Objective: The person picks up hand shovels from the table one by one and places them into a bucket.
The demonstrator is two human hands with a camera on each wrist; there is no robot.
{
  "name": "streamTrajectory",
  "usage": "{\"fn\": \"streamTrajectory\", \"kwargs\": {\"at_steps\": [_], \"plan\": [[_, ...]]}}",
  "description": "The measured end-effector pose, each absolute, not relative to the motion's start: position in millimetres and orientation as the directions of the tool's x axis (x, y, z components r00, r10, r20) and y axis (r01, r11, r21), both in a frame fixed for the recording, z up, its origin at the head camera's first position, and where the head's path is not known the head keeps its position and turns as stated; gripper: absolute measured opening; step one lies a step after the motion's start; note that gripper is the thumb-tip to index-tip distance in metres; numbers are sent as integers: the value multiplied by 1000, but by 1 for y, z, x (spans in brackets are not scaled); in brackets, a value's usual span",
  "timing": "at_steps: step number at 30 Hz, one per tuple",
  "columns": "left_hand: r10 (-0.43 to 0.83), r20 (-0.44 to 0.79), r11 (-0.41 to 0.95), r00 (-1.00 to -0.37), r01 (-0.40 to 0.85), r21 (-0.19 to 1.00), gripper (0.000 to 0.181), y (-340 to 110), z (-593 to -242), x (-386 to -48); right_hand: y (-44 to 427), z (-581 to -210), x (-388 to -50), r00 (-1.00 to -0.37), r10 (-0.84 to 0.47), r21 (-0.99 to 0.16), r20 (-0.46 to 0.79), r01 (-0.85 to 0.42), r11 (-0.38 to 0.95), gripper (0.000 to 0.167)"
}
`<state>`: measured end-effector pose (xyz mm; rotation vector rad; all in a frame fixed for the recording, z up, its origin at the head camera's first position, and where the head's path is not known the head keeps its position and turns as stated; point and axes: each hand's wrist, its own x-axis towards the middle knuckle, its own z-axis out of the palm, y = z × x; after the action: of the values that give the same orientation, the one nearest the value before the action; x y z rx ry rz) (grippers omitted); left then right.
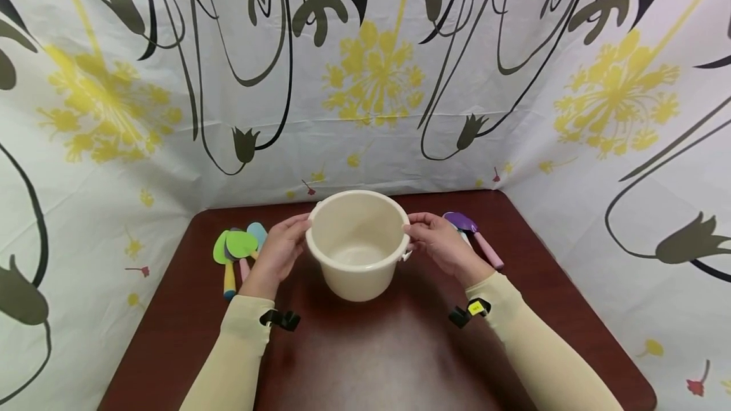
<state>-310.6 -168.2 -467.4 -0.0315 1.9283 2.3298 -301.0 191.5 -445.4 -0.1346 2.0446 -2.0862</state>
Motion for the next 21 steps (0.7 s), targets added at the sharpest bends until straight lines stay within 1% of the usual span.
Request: {"fn": "streamTrajectory", "kwargs": {"at_steps": [11, 21], "plan": [[19, -103, -201, -994, -105, 974, 45, -162, -471, -309, 189, -450, -300, -976, -213, -997, -49, 60, -48, 46], [-12, -104, -228, -994, -99, 969, 43, -159, -473, -310, 189, -452, -300, -980, -196, -998, -41, 51, -48, 46]]}}
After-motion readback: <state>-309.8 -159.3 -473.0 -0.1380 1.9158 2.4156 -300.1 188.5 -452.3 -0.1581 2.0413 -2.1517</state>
